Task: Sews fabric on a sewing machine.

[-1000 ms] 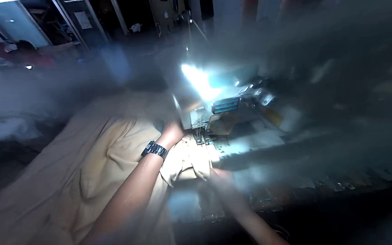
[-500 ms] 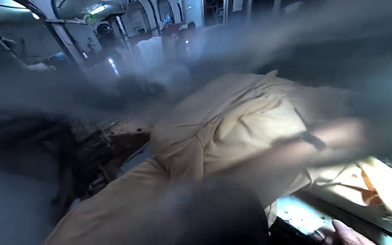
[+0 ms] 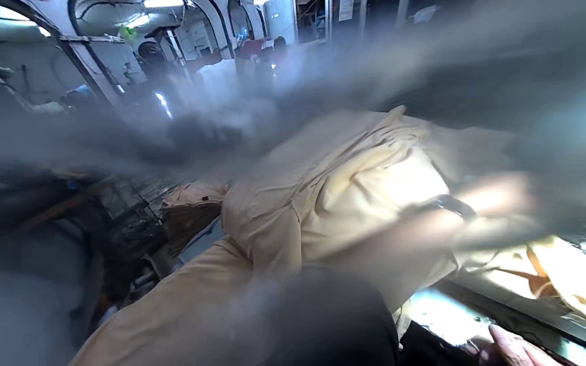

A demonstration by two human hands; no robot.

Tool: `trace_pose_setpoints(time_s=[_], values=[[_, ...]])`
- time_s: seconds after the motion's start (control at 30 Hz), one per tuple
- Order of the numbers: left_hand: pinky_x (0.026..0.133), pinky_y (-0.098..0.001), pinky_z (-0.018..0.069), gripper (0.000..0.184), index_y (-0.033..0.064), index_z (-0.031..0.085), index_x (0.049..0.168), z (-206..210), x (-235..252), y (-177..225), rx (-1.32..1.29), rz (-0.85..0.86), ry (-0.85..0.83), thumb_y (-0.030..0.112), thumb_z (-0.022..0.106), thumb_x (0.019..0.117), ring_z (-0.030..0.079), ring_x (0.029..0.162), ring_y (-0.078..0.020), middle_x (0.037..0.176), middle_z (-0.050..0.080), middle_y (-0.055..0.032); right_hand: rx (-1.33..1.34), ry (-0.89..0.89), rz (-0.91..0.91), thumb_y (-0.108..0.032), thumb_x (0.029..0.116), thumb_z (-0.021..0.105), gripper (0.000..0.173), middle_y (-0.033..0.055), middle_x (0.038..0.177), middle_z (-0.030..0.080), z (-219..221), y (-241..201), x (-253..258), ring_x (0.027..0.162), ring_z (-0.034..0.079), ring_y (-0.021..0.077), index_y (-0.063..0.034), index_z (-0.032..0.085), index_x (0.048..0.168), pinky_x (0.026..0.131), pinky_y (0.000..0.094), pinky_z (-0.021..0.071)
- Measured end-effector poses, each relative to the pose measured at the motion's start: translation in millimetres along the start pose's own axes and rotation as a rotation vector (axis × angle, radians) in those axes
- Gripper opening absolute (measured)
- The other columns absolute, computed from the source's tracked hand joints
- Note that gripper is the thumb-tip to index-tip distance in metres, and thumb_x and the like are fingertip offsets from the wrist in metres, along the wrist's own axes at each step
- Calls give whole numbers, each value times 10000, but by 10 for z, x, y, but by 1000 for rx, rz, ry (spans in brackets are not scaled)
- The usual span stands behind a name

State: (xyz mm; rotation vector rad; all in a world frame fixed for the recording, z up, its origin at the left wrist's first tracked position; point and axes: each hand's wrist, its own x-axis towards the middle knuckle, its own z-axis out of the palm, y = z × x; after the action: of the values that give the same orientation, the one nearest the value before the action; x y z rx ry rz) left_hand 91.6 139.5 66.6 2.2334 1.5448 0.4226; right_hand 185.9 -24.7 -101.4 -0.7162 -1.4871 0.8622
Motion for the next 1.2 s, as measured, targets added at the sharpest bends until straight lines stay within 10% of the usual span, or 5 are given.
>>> trace_pose_setpoints(time_s=[0.27,0.77,0.97,1.1,1.2], values=[[985,-397,489,318,-49,662,1275,190,389,-348,75,312,51,104,482,1062,652,1145,-305,1220,694,-216,17,21,-26,-104,1064,471,362,-186,746,718,10,-14,-16,699,683,-63,-172,694,787,708,169,593],[914,-342,505,281,-65,689,1182,162,231,-235,-129,122,115,127,536,1044,669,1027,-223,1113,710,-204,-12,24,-55,-124,1080,451,381,-187,759,725,4,0,-28,710,686,-61,-178,700,796,712,172,595],[930,-349,488,282,-64,676,1198,66,147,-165,-132,17,61,134,552,1040,650,1048,-215,1138,698,-195,33,-8,5,-63,1023,467,327,-26,646,639,156,-293,137,652,676,14,46,605,747,695,202,583],[773,-238,488,216,-142,641,1106,158,192,-210,-427,-6,66,42,562,1026,594,837,-123,969,668,-192,-6,4,-58,-93,1061,473,342,-68,702,680,70,-100,30,694,682,-7,-8,625,767,722,213,593],[849,-246,477,261,-141,625,1192,73,17,-76,-433,-82,83,52,536,1040,614,934,-135,1068,681,-209,-58,34,-84,-110,1064,477,366,-171,740,705,11,24,-38,719,670,-80,-113,680,760,731,152,580]])
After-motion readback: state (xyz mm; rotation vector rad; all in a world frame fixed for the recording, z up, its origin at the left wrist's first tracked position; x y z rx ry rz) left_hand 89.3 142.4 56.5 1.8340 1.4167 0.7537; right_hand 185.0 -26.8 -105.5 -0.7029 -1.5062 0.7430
